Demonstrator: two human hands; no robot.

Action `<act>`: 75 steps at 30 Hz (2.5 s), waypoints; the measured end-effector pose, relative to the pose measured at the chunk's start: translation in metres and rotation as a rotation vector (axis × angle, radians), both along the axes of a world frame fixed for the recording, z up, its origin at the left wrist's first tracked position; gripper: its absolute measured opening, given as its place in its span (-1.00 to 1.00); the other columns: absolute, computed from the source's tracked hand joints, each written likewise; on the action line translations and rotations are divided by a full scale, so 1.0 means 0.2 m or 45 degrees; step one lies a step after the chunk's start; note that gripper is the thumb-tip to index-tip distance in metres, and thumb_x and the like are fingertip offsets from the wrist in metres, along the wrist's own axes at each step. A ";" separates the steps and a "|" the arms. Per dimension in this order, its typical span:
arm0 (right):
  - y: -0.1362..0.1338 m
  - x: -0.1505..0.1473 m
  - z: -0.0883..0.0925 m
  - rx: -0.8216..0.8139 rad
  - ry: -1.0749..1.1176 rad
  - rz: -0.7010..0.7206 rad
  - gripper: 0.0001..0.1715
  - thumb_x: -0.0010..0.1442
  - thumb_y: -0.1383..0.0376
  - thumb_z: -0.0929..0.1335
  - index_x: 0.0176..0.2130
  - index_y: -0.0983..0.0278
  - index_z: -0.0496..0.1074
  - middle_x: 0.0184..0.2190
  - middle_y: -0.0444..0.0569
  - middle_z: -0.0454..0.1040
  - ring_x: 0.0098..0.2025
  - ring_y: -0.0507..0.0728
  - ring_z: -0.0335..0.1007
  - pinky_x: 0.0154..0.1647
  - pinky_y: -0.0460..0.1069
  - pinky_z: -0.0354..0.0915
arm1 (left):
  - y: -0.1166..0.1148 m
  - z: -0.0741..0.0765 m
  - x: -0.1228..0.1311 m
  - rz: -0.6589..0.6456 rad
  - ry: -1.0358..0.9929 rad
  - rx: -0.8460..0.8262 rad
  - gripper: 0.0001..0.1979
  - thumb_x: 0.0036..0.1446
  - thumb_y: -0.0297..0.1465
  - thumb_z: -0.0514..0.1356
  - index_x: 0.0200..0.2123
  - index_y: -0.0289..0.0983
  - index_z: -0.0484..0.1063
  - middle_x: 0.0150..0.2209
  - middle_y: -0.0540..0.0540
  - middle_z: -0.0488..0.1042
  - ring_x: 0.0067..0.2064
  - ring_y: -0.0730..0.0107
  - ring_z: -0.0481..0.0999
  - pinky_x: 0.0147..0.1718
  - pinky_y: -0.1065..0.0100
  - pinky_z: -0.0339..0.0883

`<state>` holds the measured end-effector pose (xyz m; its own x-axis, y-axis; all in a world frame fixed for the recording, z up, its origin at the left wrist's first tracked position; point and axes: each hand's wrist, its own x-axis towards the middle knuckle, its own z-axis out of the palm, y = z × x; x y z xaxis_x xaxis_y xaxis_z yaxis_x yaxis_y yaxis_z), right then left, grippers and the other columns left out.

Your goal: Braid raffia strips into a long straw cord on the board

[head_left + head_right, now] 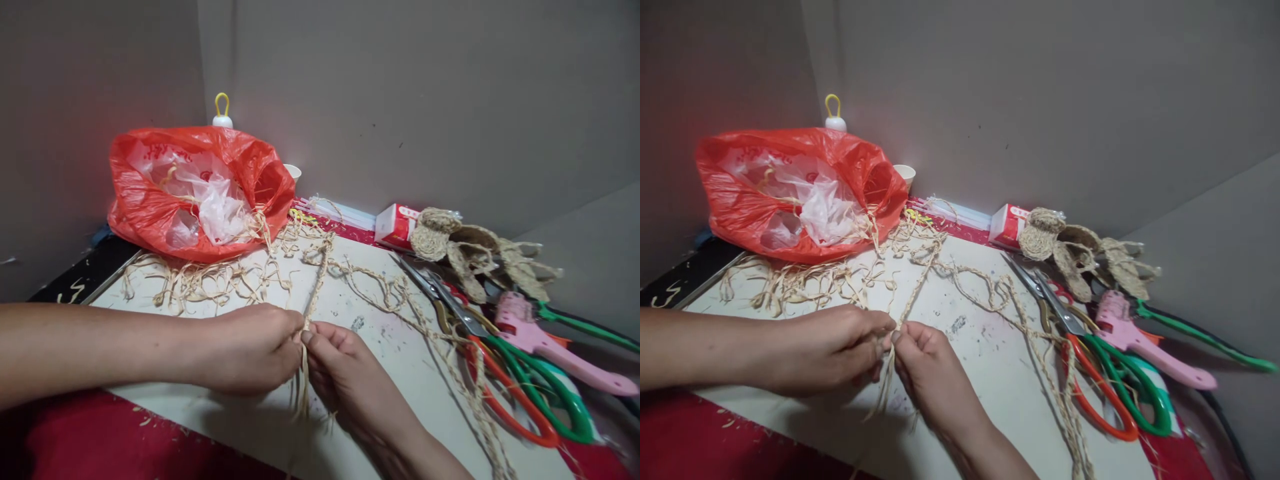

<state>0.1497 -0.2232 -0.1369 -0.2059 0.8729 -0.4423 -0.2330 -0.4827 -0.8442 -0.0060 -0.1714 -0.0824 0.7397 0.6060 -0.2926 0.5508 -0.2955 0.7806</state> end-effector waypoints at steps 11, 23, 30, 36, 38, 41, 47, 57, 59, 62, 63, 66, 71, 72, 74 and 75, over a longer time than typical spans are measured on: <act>0.02 0.05 0.00 -0.046 0.021 0.159 -0.61 0.06 0.06 0.40 -0.48 0.31 0.30 -0.75 -0.34 -0.01 -0.72 -0.13 -0.30 -0.73 -0.15 -0.31 | 0.02 -0.20 0.03 0.193 -0.217 -0.430 -0.84 0.04 -0.40 -0.03 -0.42 -0.28 0.32 -0.52 0.02 0.37 -0.48 0.46 0.32 -0.45 0.43 0.18; 0.04 0.13 0.01 0.097 -0.424 0.450 -0.64 0.17 0.07 0.31 -0.46 0.31 0.34 -0.72 -0.30 0.00 -0.67 -0.08 -0.19 -0.65 -0.13 -0.19 | 0.07 -0.20 0.04 0.019 -0.222 -0.253 -0.73 0.02 -0.41 -0.02 -0.50 -0.29 0.47 -0.57 0.08 0.38 -0.50 0.55 0.29 -0.47 0.49 0.13; 0.03 0.14 0.03 0.335 -0.638 0.520 -0.63 0.27 0.10 0.21 -0.37 0.29 0.41 -0.55 -0.17 0.24 -0.50 -0.01 0.05 -0.48 -0.11 0.05 | 0.11 -0.24 0.05 0.138 -0.307 -0.893 -0.81 -0.06 -0.36 0.03 -0.61 -0.29 0.34 -0.79 0.13 0.06 -0.74 0.57 -0.01 -0.74 0.45 -0.09; 0.01 0.12 0.06 0.492 -0.920 0.564 -0.68 0.29 0.18 0.18 -0.35 0.26 0.41 -0.52 -0.17 0.33 -0.47 0.01 0.16 -0.44 -0.11 0.11 | 0.07 -0.24 0.06 0.246 -0.272 -1.009 -0.85 -0.06 -0.33 0.08 -0.57 -0.27 0.32 -0.82 0.16 0.04 -0.77 0.59 -0.08 -0.80 0.48 -0.17; 0.00 0.11 0.06 0.537 -1.052 0.576 -0.66 0.30 0.20 0.16 -0.35 0.26 0.41 -0.51 -0.15 0.37 -0.47 0.02 0.22 -0.42 -0.10 0.13 | 0.06 -0.24 0.06 0.277 -0.243 -0.922 -0.84 -0.06 -0.32 0.07 -0.57 -0.27 0.31 -0.81 0.16 0.03 -0.76 0.60 -0.08 -0.79 0.47 -0.22; 0.00 0.10 0.07 0.557 -1.213 0.609 -0.63 0.31 0.21 0.13 -0.34 0.26 0.40 -0.47 -0.08 0.44 -0.44 0.06 0.29 -0.40 -0.08 0.15 | 0.05 -0.24 0.07 0.283 -0.200 -0.737 -0.83 -0.05 -0.33 0.05 -0.58 -0.27 0.30 -0.77 0.15 0.05 -0.72 0.60 -0.06 -0.76 0.45 -0.24; -0.02 0.13 0.12 0.554 -1.279 0.662 -0.65 0.31 0.21 0.13 -0.42 0.25 0.33 -0.47 -0.07 0.46 -0.46 0.06 0.30 -0.42 -0.08 0.14 | 0.06 -0.24 0.07 0.202 -0.170 -0.534 -0.81 -0.02 -0.35 0.01 -0.60 -0.28 0.27 -0.68 0.11 0.15 -0.62 0.57 0.07 -0.64 0.45 -0.04; -0.07 0.06 0.13 0.539 -1.171 0.474 -0.63 0.29 0.20 0.15 -0.51 0.25 0.23 -0.59 -0.16 0.31 -0.53 0.01 0.16 -0.53 -0.12 0.08 | 0.03 -0.27 0.05 0.206 -0.271 -0.551 -0.80 -0.01 -0.35 0.00 -0.60 -0.28 0.24 -0.66 0.11 0.09 -0.59 0.56 0.02 -0.63 0.45 -0.08; -0.09 0.03 0.09 0.559 -1.214 0.441 -0.64 0.29 0.20 0.14 -0.50 0.25 0.24 -0.58 -0.14 0.35 -0.53 0.02 0.21 -0.53 -0.12 0.07 | 0.03 -0.29 0.05 0.215 -0.327 -0.592 -0.80 0.00 -0.36 0.00 -0.60 -0.30 0.25 -0.65 0.11 0.08 -0.58 0.57 0.00 -0.62 0.45 -0.11; -0.12 -0.01 0.03 0.636 -1.411 0.432 -0.65 0.27 0.21 0.15 -0.50 0.24 0.25 -0.60 -0.11 0.38 -0.58 0.03 0.24 -0.58 -0.09 0.01 | 0.02 -0.30 0.04 0.237 -0.419 -0.675 -0.81 0.00 -0.38 0.01 -0.58 -0.31 0.29 -0.66 0.12 0.09 -0.59 0.59 -0.02 -0.62 0.45 -0.14; -0.13 -0.01 0.01 0.678 -1.491 0.435 -0.67 0.26 0.23 0.15 -0.49 0.24 0.27 -0.61 -0.10 0.39 -0.61 0.03 0.24 -0.60 -0.09 -0.02 | 0.02 -0.30 0.04 0.246 -0.448 -0.704 -0.81 0.00 -0.38 0.02 -0.59 -0.31 0.29 -0.66 0.12 0.10 -0.60 0.59 -0.02 -0.62 0.45 -0.13; -0.15 -0.02 -0.04 0.843 -1.721 0.424 -0.76 0.21 0.31 0.18 -0.45 0.24 0.31 -0.65 -0.10 0.39 -0.69 0.05 0.23 -0.63 -0.06 -0.07 | 0.01 -0.28 0.05 0.264 -0.509 -0.779 -0.81 -0.01 -0.39 0.05 -0.61 -0.33 0.31 -0.66 0.09 0.20 -0.59 0.59 0.09 -0.59 0.46 -0.03; -0.16 -0.05 -0.10 0.987 -2.005 0.452 -0.82 0.06 0.46 0.21 -0.36 0.25 0.34 -0.59 -0.02 0.48 -0.66 0.13 0.37 -0.66 -0.03 -0.10 | 0.01 -0.27 0.06 0.270 -0.601 -0.952 -0.82 -0.03 -0.38 0.11 -0.58 -0.36 0.38 -0.54 -0.04 0.44 -0.49 0.48 0.36 -0.42 0.43 0.21; -0.16 -0.06 -0.10 0.986 -2.053 0.493 -0.80 0.01 0.48 0.23 -0.35 0.25 0.34 -0.58 -0.01 0.49 -0.67 0.13 0.38 -0.67 -0.03 -0.11 | 0.01 -0.27 0.06 0.281 -0.605 -0.966 -0.83 -0.04 -0.38 0.12 -0.56 -0.37 0.39 -0.53 -0.05 0.46 -0.47 0.47 0.38 -0.41 0.42 0.22; -0.17 -0.09 -0.09 0.986 -2.073 0.638 -0.77 -0.09 0.50 0.26 -0.37 0.25 0.33 -0.59 -0.02 0.49 -0.67 0.12 0.39 -0.70 -0.04 -0.10 | 0.01 -0.27 0.05 0.303 -0.556 -0.930 -0.83 -0.03 -0.38 0.13 -0.52 -0.38 0.43 -0.53 -0.03 0.44 -0.49 0.50 0.35 -0.44 0.46 0.19; -0.19 -0.10 -0.08 1.002 -2.044 0.729 -0.78 -0.10 0.50 0.27 -0.40 0.25 0.33 -0.60 -0.03 0.48 -0.65 0.12 0.40 -0.71 -0.05 -0.07 | 0.01 -0.27 0.05 0.305 -0.517 -0.889 -0.82 -0.02 -0.38 0.13 -0.50 -0.38 0.44 -0.55 -0.01 0.42 -0.51 0.53 0.31 -0.48 0.48 0.15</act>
